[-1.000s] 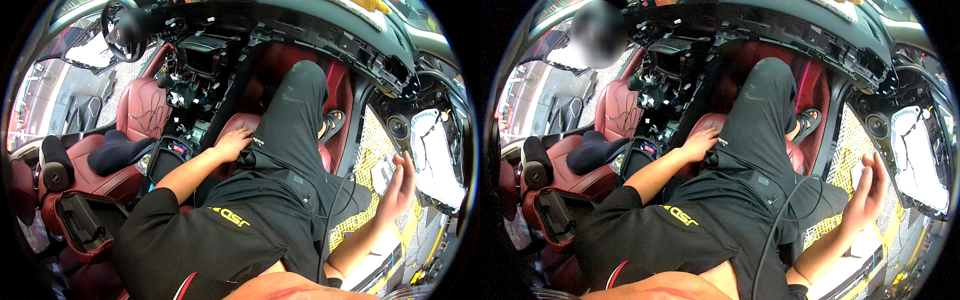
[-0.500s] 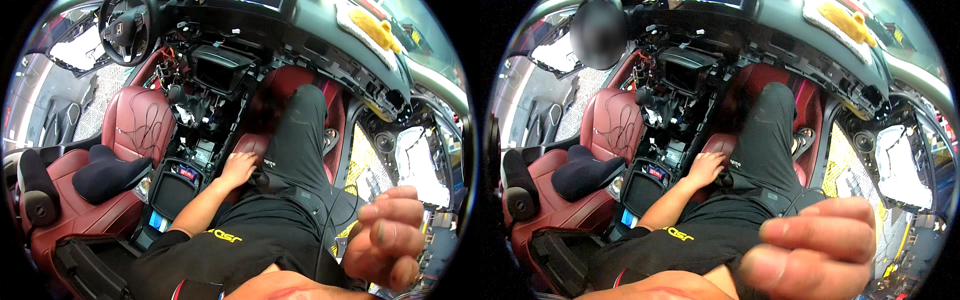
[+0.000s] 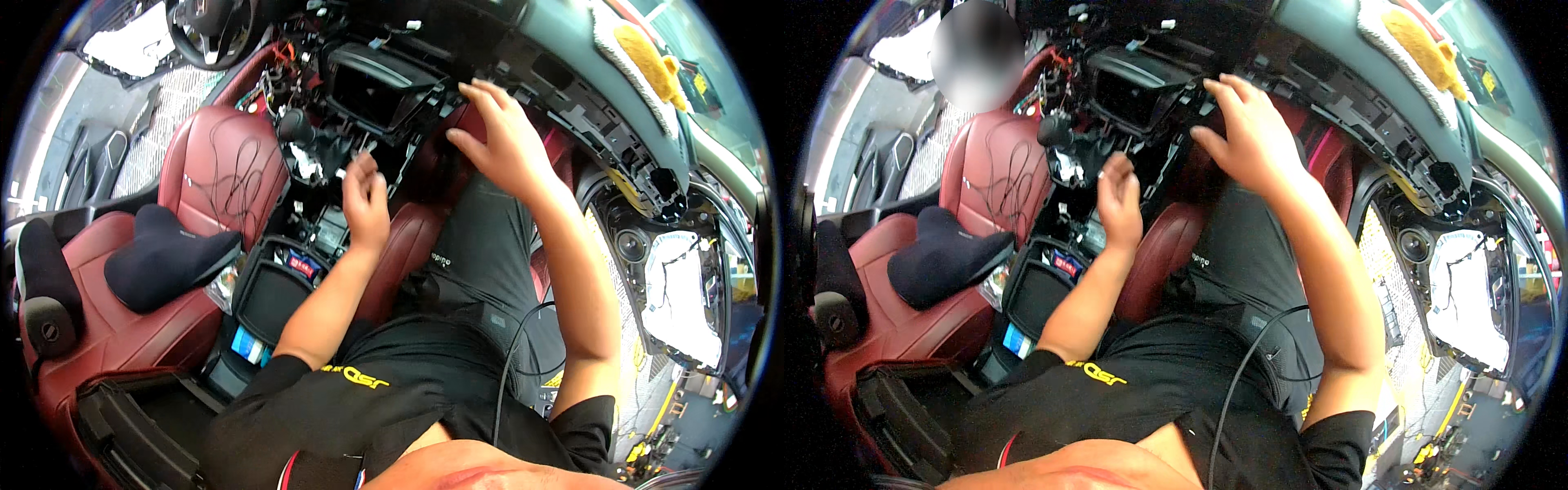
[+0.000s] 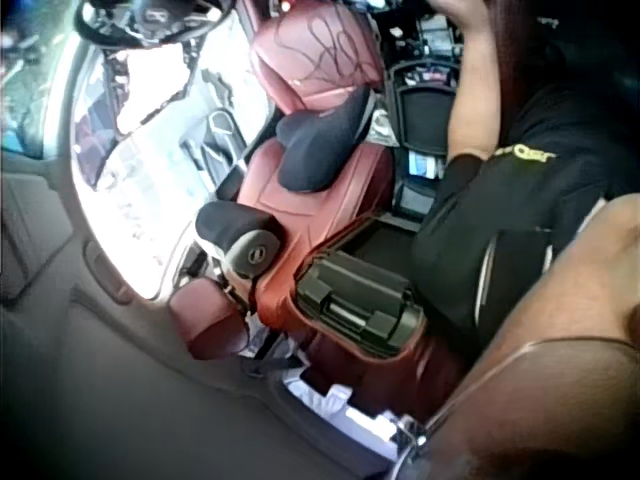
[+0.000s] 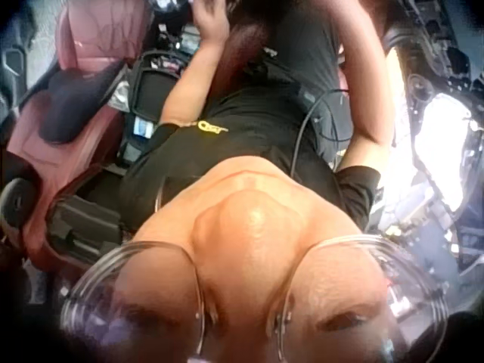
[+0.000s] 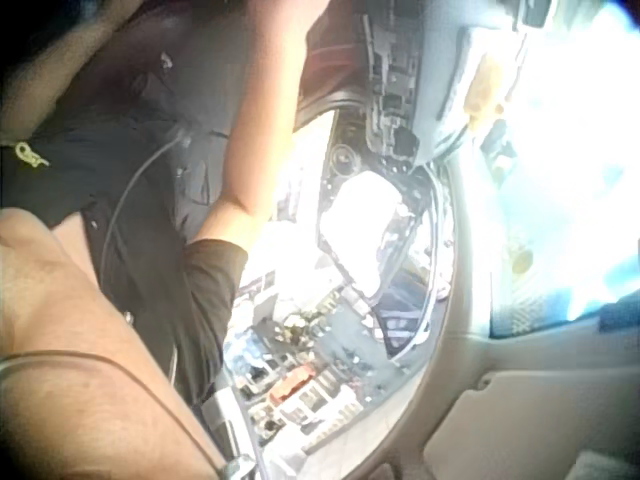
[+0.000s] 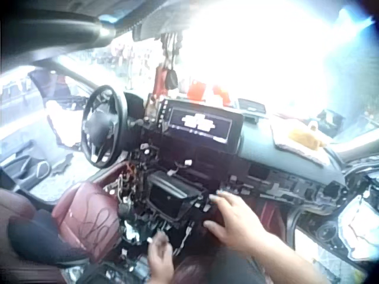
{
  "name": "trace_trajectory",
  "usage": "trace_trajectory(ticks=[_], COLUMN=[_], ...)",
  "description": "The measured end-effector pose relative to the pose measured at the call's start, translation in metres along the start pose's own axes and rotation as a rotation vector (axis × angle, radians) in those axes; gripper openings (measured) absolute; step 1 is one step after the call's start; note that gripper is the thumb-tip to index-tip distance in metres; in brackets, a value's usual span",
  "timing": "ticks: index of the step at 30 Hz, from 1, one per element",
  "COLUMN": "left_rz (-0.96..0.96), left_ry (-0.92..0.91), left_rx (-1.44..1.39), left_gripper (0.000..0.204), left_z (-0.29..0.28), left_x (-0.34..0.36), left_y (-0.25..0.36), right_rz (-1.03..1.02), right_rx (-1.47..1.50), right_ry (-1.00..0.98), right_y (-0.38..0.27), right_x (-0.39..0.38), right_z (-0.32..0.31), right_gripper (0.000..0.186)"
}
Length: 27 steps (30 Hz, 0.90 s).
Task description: The person gets into the driver's seat of a car and begins installing a large dashboard component into the center console area, connecting wires and pressing the unit into place.
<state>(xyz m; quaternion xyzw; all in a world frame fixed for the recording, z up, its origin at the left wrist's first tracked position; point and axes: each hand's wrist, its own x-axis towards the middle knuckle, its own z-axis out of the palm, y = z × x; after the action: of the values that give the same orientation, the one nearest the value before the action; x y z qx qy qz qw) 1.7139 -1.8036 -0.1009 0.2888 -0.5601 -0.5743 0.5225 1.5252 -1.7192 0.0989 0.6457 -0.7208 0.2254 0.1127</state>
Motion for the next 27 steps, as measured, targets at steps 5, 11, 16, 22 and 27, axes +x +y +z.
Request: trace_trajectory(ticks=[5, 11, 16, 22, 27], left_rz=[-0.26, -0.244, -0.273, -0.241, 0.025], left_ry=[0.432, 0.364, 0.322, 0.257, 0.192], left_rx=[-0.312, -0.357, -0.498, -0.564, -0.285], left_gripper=[0.057, 0.072, 0.079, 0.076, 0.059], left_z=[0.019, 0.043, 0.048, 0.039, 0.037], left_x=[0.081, 0.065, 0.067, 0.073, 0.066], left_y=[-0.023, -0.03, -0.027, -0.022, -0.026], right_rz=[-0.04, 0.098, 0.145, 0.101, 0.331], right_rx=[-0.04, -0.128, -0.131, -0.059, 0.114], right_ry=[-0.037, -0.121, -0.135, -0.074, -0.223], right_y=[0.001, 0.016, 0.04, 0.046, 0.044], right_x=[0.06, 0.093, 0.101, 0.105, 0.103], right_z=[0.049, 0.096, 0.119, 0.124, 0.088], right_gripper=[0.079, 0.092, 0.078, 0.055, 0.054])
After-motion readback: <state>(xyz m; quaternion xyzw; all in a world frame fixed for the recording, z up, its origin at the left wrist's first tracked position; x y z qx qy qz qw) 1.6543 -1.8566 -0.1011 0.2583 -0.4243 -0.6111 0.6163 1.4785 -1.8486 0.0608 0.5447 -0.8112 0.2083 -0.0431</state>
